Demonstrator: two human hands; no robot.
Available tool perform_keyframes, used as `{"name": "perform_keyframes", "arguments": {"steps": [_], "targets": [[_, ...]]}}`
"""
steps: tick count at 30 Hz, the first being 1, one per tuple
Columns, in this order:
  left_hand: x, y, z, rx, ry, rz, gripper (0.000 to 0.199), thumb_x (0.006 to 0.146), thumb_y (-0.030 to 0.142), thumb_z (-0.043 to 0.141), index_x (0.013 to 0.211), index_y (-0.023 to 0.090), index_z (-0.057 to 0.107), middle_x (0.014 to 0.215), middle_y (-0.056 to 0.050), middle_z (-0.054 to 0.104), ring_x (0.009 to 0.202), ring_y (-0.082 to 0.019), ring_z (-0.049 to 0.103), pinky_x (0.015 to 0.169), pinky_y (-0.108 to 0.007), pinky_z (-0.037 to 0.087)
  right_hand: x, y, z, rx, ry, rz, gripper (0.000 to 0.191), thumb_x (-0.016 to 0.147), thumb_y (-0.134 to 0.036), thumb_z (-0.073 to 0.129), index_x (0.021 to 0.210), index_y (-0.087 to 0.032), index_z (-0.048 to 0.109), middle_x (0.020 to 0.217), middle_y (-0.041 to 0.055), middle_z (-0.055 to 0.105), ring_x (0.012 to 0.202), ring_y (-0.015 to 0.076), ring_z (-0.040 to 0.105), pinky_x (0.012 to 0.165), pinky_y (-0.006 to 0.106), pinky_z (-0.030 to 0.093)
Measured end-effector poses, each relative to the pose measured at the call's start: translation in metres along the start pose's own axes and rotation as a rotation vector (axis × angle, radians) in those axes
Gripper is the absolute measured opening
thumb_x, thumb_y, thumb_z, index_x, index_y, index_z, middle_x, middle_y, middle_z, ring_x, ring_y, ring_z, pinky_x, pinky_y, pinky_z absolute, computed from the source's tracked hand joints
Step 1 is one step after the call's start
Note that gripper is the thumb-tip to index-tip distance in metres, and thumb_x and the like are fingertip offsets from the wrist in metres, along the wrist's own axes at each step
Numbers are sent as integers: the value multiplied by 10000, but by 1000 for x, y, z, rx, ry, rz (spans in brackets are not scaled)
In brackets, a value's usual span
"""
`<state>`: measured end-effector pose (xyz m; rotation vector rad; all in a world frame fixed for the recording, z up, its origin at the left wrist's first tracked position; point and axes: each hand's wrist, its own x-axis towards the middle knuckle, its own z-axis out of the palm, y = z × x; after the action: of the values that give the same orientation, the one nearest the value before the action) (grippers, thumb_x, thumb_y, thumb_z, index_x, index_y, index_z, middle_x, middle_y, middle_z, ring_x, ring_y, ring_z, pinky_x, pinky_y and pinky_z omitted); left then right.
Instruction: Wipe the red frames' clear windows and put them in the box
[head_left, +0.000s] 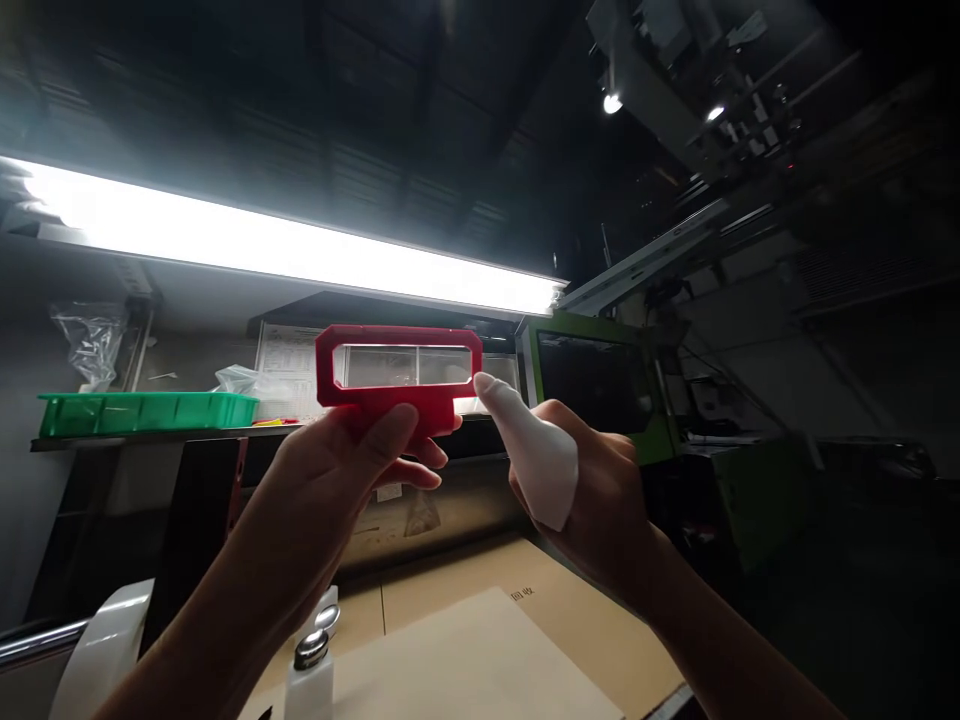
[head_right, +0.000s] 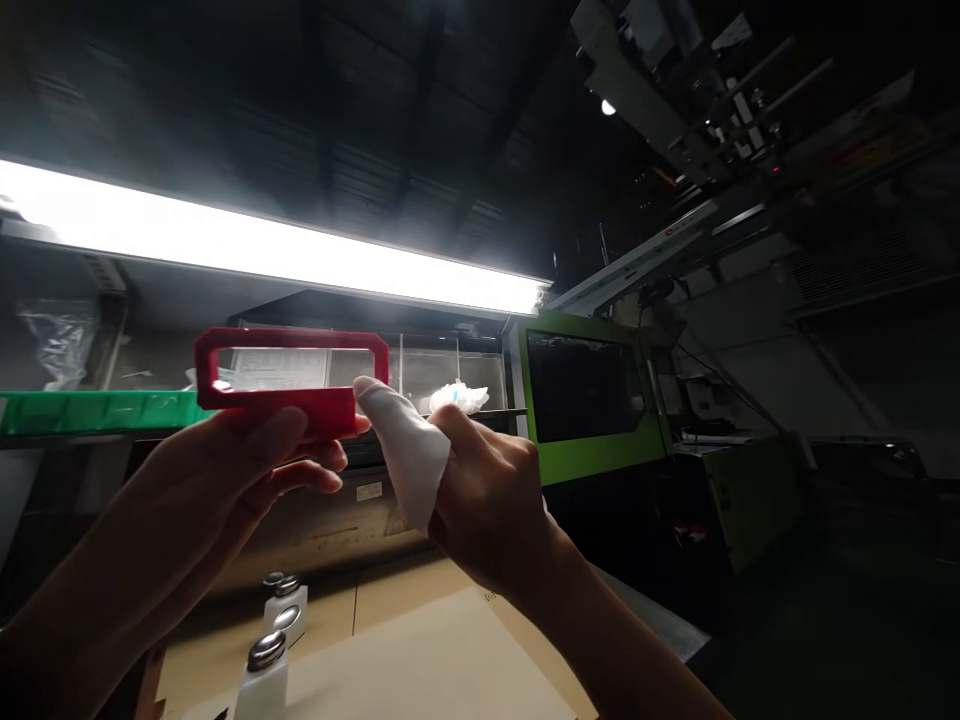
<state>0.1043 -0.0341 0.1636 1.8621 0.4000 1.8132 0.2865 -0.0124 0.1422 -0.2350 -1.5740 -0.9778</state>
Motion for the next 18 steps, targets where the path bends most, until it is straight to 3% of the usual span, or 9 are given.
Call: {"name": "perform_keyframes", "arguments": {"steps": [3,6,11,18], "targets": [[-1,3,5,5,-1,-27,195,759,362,686,787,171,714,699,-15,731,635,-143,663,609,-209,572,4,-2,-9,-5,-20,25,178,853,-136,491,989,-224,566,601,-39,429,434,96,395,360,234,311],[-2,4,6,9,3,-40,207,758,361,687,795,159,709,728,-27,738,643,-149,666,627,-222,574,8,-4,-12,-13,11,25,191,847,-137,490,1011,-191,572,606,-46,389,413,78,339,348,221,299],[-1,3,6,14,3,-29,184,763,332,686,798,154,721,737,-38,742,611,-139,664,604,-215,561,6,-4,-10,-85,28,0,249,858,-135,480,1076,-213,572,638,-34,410,425,74,309,367,219,284],[-2,1,4,27,-22,-15,162,765,332,688,776,174,722,649,-2,716,607,-121,663,614,-183,547,7,-4,-6,-214,38,-73,162,847,-124,484,924,-170,619,554,-44,360,430,84,284,389,237,253]]}}
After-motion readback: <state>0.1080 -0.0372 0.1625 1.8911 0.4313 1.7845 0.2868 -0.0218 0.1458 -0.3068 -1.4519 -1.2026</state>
